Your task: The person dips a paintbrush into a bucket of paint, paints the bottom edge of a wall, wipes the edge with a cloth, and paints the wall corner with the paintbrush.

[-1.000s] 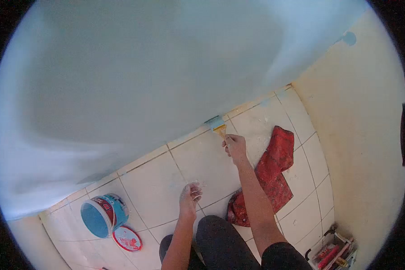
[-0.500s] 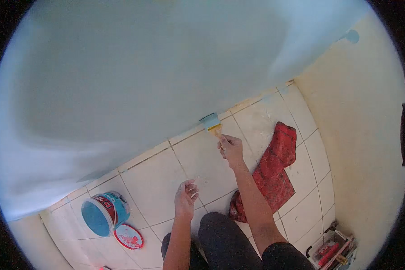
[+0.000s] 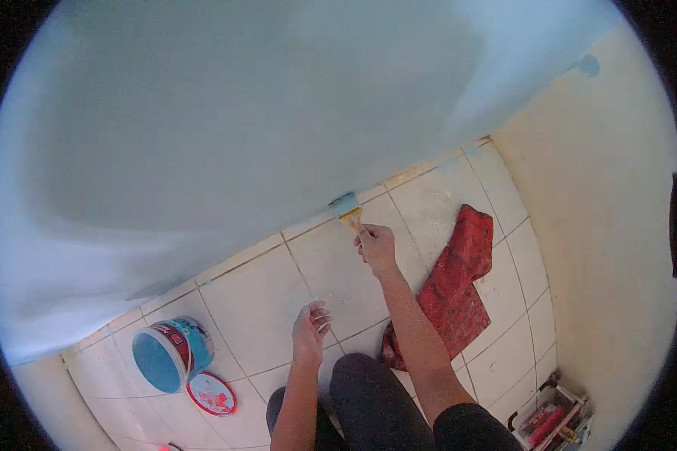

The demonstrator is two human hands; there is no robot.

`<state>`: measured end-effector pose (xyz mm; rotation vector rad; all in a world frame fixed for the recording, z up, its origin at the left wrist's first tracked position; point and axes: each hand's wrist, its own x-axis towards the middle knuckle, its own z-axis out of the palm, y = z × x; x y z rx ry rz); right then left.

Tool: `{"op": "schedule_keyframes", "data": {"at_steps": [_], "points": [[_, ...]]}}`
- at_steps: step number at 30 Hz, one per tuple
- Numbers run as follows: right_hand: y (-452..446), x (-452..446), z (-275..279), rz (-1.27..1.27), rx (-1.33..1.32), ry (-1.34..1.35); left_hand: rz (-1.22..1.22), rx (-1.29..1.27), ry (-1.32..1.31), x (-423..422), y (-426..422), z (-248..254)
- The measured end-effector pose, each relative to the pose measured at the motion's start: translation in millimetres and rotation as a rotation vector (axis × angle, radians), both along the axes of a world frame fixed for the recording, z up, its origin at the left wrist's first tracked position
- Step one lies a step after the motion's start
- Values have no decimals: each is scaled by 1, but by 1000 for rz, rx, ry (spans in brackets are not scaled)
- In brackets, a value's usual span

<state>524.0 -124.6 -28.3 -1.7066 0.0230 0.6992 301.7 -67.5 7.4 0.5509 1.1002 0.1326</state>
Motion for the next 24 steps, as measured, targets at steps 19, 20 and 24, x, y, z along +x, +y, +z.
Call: {"op": "schedule_keyframes", "data": {"at_steps": [19,20,24], "points": [[20,-25,11,-11,3,39,41,30,17,-13,10,-2],[18,-26,16,6,11,41,49,27,10,-16,12,-4],[-10,-44,45,-111,204,228,69,33,20,-16,18,-8]]}}
